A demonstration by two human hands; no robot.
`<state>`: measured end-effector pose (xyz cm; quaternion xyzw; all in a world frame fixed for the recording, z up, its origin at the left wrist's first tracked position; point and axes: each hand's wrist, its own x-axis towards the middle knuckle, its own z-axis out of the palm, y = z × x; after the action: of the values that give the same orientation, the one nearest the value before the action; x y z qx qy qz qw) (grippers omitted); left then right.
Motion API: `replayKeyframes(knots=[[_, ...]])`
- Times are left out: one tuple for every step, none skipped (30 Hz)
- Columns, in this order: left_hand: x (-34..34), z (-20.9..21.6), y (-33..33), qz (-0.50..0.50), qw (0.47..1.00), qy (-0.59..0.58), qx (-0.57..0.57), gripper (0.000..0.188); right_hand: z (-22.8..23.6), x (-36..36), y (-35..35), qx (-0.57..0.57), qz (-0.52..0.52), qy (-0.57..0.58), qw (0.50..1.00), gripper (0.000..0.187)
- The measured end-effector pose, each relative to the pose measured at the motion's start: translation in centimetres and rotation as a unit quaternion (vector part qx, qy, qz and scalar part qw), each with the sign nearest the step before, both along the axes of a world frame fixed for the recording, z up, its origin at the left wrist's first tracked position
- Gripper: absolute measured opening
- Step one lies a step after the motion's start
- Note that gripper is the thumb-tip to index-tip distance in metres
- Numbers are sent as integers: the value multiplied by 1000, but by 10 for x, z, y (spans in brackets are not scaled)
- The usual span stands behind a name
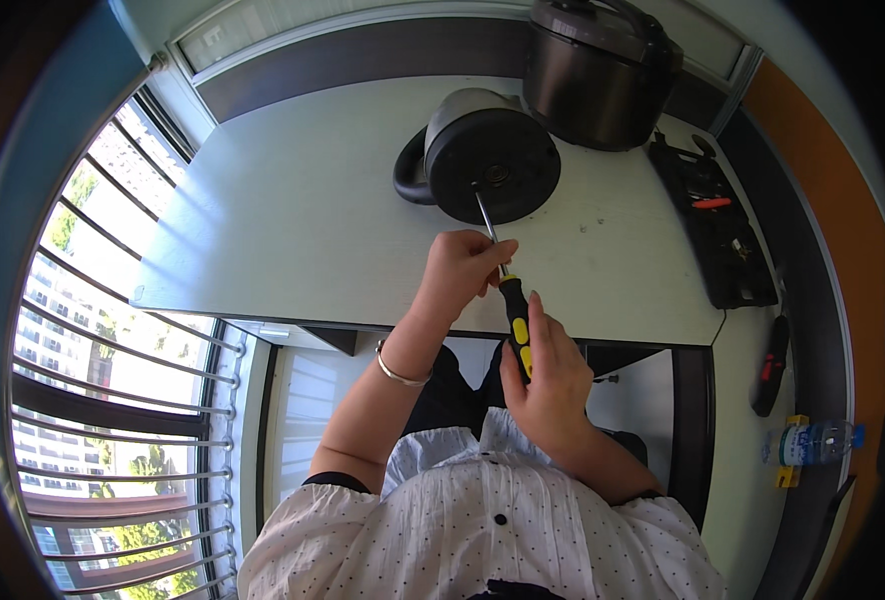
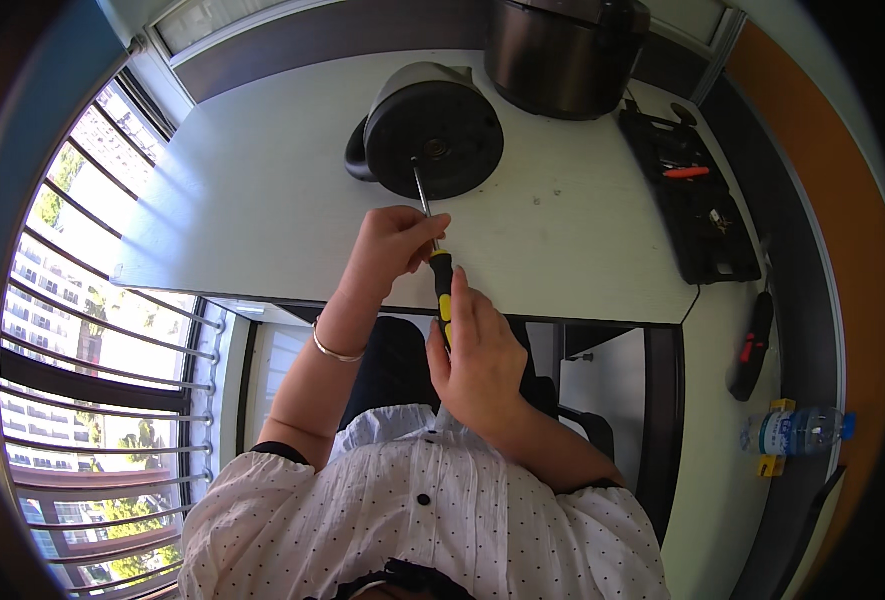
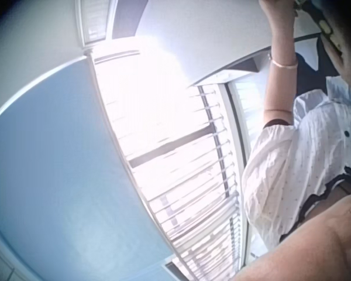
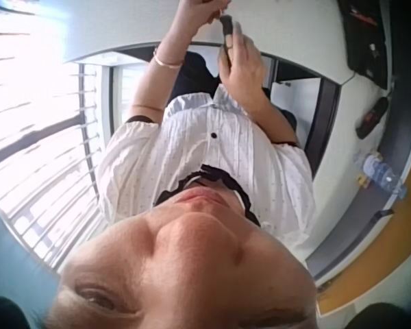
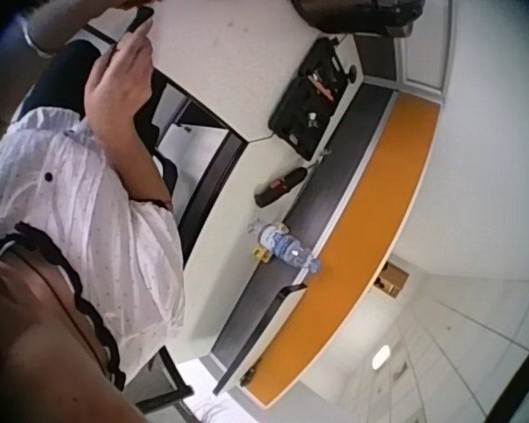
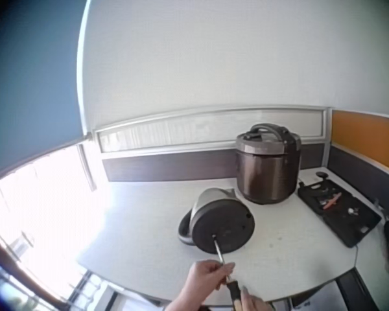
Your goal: The person uses a screwdriver to remove screws from the base of an electric kettle, then detaches the base cover to expose the internal components. The person handles the kettle and base parts on a table.
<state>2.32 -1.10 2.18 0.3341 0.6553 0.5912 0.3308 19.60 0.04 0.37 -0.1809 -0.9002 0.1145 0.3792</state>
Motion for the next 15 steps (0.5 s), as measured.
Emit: replayKeyframes(knots=[[-1, 1, 0, -7, 999, -39, 1, 32, -3, -1, 1, -70, 30, 45, 996, 60], [-2, 3, -1, -15, 997, -78, 2, 30, -7, -2, 2, -139, 60, 89, 985, 60], [-2, 5, -2, -22, 993, -118, 3, 29, -9, -2, 4, -206, 89, 133, 965, 61], [-1, 4, -1, -23, 991, -131, 10, 29, -7, -1, 4, -391, 117, 148, 901, 60], [0, 2, -1, -21, 989, -145, 15, 29, -4, 0, 3, -561, 141, 157, 800, 59], [1, 0, -1, -19, 987, -158, 20, 29, 1, 1, 3, -709, 159, 160, 668, 59], [0, -1, -2, -17, 987, -161, 22, 29, 12, 1, 8, -778, 205, 159, 572, 55], [0, -2, -2, -17, 986, -164, 24, 30, 12, 1, 11, -790, 204, 156, 556, 54], [0, -2, -2, -16, 986, -167, 25, 31, 12, 1, 12, -802, 203, 152, 541, 53], [0, -2, -2, -20, 986, -163, 25, 31, 11, 1, 13, -813, 203, 149, 526, 52], [0, -3, -4, -23, 987, -160, 24, 32, 11, 2, 12, -798, 204, 141, 548, 51], [0, -3, -5, -25, 987, -156, 24, 32, 11, 3, 11, -784, 205, 134, 571, 51], [0, -5, -5, -29, 986, -159, 26, 32, 11, 4, 9, -768, 206, 126, 593, 50], [0, -8, -6, -33, 986, -163, 28, 32, 9, 4, 7, -754, 202, 123, 613, 51], [0, -10, -7, -36, 985, -166, 30, 32, 6, 3, 5, -740, 198, 120, 632, 51]])
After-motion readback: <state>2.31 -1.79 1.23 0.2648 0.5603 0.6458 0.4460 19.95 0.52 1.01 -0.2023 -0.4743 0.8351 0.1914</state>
